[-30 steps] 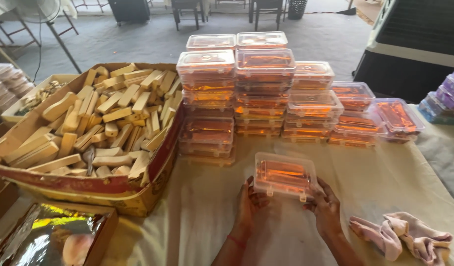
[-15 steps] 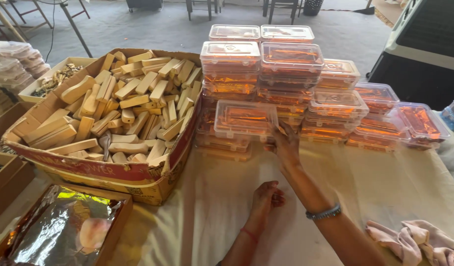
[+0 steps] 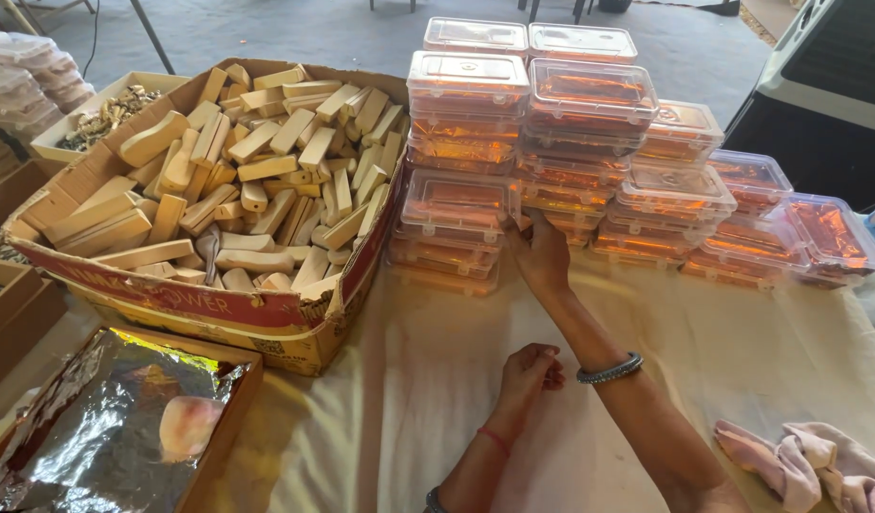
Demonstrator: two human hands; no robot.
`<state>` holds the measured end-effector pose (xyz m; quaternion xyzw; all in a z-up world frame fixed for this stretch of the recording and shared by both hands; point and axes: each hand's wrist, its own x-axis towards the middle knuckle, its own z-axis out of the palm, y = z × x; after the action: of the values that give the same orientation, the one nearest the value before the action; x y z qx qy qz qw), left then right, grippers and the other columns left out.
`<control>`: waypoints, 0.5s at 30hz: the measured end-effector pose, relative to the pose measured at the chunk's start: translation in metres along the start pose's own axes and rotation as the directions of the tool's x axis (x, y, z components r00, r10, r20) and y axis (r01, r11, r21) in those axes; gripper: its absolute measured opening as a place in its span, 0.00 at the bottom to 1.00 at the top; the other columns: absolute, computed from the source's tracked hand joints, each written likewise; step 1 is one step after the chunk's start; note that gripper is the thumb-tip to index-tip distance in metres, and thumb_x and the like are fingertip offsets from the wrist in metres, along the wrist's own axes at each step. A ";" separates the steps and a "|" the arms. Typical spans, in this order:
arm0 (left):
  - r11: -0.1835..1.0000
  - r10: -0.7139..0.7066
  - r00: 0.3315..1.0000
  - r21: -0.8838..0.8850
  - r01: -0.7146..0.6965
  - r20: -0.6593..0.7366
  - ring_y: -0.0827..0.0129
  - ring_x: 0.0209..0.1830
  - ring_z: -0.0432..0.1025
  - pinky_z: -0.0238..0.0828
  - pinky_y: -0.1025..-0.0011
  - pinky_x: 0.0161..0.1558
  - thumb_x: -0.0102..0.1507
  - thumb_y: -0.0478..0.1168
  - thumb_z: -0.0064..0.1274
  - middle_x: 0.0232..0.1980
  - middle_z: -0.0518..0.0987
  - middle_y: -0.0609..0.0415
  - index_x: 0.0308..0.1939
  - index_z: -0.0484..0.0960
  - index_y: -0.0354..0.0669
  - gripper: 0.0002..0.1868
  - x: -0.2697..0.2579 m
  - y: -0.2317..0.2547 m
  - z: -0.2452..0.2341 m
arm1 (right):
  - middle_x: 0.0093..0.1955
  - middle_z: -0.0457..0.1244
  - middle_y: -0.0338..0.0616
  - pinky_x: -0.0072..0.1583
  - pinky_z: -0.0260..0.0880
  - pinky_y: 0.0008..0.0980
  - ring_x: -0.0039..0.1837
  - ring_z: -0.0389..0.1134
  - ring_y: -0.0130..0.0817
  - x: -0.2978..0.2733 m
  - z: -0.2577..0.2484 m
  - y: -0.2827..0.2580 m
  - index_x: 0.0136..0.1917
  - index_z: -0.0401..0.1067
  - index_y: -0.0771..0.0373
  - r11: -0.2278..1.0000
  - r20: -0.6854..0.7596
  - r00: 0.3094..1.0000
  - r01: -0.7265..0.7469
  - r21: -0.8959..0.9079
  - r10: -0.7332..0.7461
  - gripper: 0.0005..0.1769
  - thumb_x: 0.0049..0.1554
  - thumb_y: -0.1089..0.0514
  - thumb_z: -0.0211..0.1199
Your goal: The person wraps small wooden blocks in shiny orange foil, folding the material tightly around each block. They then wipe the inside of a clear plastic container with a cloth, place the wrapped items inside, close the lid, and stack the container with others.
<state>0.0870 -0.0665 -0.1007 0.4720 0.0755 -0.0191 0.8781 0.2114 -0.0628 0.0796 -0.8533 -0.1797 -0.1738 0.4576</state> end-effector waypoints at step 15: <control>0.997 0.015 1.000 0.082 -0.016 0.009 0.74 0.31 0.75 0.75 0.73 0.36 0.71 0.42 0.50 0.35 0.79 0.55 0.47 0.82 0.35 0.12 -0.006 0.005 0.005 | 0.38 0.68 0.44 0.42 0.70 0.42 0.39 0.72 0.41 0.001 0.003 0.008 0.66 0.71 0.66 0.982 0.013 0.991 0.137 -0.127 -0.137 0.34 0.63 0.35 0.58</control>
<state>0.0819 -0.0685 -0.0931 0.5081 0.0672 -0.0175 0.8585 0.2159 -0.0643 0.0730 -0.8667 -0.2275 -0.2142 0.3888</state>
